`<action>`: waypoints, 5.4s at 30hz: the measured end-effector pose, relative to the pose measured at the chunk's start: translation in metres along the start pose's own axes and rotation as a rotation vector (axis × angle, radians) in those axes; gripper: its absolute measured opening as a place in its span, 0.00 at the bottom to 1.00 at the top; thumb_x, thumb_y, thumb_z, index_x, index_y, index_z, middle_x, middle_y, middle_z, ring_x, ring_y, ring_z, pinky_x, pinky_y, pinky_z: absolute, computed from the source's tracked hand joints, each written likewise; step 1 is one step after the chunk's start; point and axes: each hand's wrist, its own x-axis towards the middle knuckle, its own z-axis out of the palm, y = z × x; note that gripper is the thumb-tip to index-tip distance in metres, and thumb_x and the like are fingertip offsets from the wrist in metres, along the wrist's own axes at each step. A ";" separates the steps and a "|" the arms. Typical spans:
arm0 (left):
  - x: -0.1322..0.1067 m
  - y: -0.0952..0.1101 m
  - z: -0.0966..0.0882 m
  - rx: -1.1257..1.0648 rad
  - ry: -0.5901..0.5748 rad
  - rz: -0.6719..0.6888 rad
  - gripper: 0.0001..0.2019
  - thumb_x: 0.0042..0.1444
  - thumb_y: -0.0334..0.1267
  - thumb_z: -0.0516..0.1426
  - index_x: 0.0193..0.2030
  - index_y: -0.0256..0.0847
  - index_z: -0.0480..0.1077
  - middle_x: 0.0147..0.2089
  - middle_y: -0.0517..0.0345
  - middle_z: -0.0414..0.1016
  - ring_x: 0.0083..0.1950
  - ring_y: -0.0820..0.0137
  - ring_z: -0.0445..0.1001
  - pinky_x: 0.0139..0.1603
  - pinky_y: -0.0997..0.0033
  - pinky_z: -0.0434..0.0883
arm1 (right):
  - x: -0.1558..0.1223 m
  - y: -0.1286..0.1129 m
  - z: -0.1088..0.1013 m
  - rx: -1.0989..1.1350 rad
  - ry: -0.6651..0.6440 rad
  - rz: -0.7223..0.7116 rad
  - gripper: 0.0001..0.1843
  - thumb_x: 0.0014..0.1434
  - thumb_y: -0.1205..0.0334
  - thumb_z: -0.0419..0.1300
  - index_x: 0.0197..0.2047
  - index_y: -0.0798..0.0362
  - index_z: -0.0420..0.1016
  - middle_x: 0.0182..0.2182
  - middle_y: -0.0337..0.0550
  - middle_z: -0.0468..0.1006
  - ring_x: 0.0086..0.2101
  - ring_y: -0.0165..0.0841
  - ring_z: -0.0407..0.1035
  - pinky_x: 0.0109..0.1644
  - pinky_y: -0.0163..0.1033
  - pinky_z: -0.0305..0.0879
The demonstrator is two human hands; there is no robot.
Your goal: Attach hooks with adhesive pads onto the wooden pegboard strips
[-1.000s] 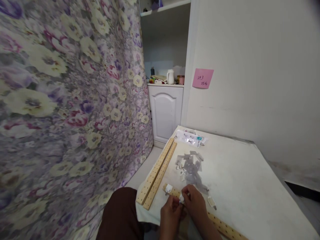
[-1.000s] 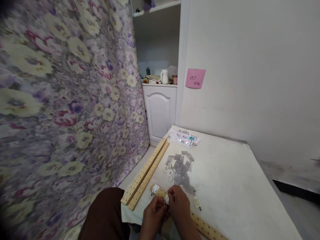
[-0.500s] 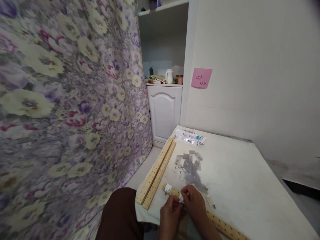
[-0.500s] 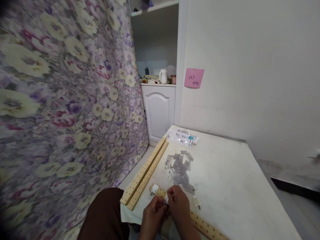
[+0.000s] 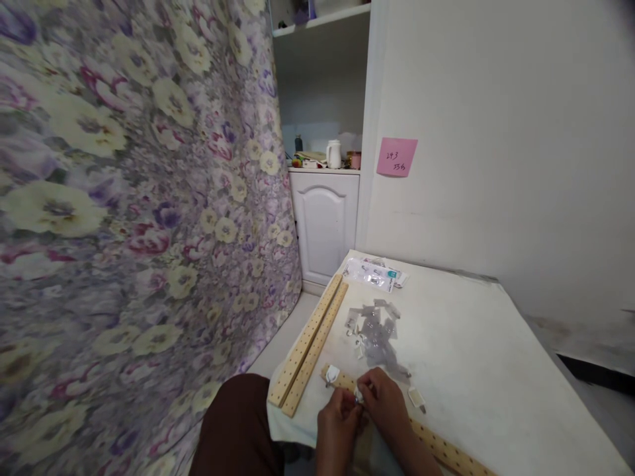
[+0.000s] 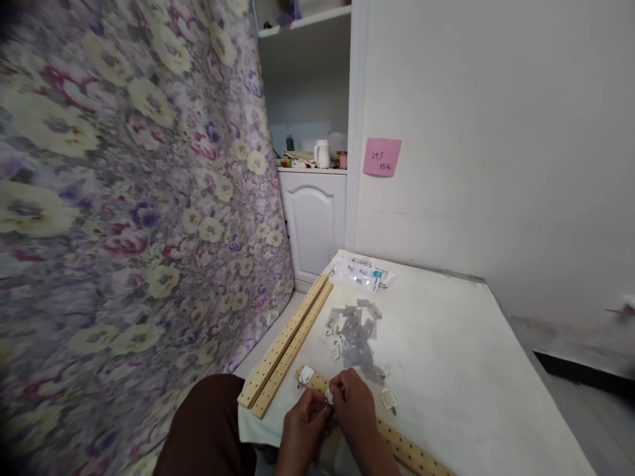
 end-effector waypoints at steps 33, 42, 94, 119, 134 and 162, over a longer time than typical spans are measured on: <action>0.000 -0.009 0.000 0.021 -0.001 0.089 0.06 0.47 0.36 0.56 0.30 0.43 0.61 0.22 0.68 0.67 0.21 0.74 0.70 0.23 0.75 0.68 | 0.000 0.006 -0.024 0.077 0.013 -0.070 0.14 0.55 0.66 0.48 0.37 0.54 0.74 0.33 0.45 0.78 0.35 0.35 0.72 0.42 0.38 0.67; 0.000 -0.008 -0.002 0.054 0.002 0.091 0.06 0.46 0.34 0.55 0.32 0.42 0.62 0.23 0.66 0.68 0.23 0.72 0.71 0.25 0.72 0.71 | -0.040 0.004 -0.014 -0.189 -0.048 -0.299 0.26 0.51 0.76 0.49 0.52 0.49 0.70 0.51 0.43 0.73 0.51 0.35 0.64 0.55 0.41 0.62; -0.046 -0.037 0.014 0.153 -0.175 0.251 0.14 0.51 0.53 0.53 0.28 0.44 0.64 0.20 0.65 0.64 0.22 0.73 0.63 0.25 0.75 0.61 | -0.049 0.054 -0.098 0.026 0.108 0.070 0.08 0.54 0.60 0.52 0.30 0.51 0.70 0.25 0.39 0.74 0.27 0.33 0.68 0.32 0.35 0.61; -0.055 0.039 0.034 0.188 -0.354 0.223 0.11 0.54 0.46 0.54 0.35 0.41 0.71 0.29 0.58 0.75 0.32 0.69 0.71 0.33 0.73 0.65 | -0.069 0.016 -0.102 0.545 -0.148 0.149 0.13 0.53 0.53 0.59 0.37 0.53 0.72 0.30 0.41 0.78 0.32 0.35 0.73 0.37 0.37 0.68; -0.040 0.002 0.047 -0.247 -0.332 -0.209 0.23 0.34 0.54 0.64 0.30 0.39 0.67 0.25 0.60 0.77 0.22 0.71 0.73 0.23 0.73 0.67 | -0.076 0.005 -0.105 0.250 -0.098 -0.025 0.08 0.54 0.59 0.56 0.35 0.51 0.75 0.27 0.39 0.75 0.28 0.31 0.68 0.33 0.34 0.63; -0.060 0.019 0.046 -0.579 -0.436 -0.384 0.19 0.43 0.52 0.62 0.31 0.36 0.67 0.27 0.57 0.74 0.26 0.71 0.74 0.27 0.74 0.64 | -0.075 0.018 -0.085 0.304 -0.109 0.173 0.08 0.55 0.57 0.54 0.31 0.53 0.69 0.23 0.36 0.72 0.26 0.30 0.66 0.30 0.32 0.60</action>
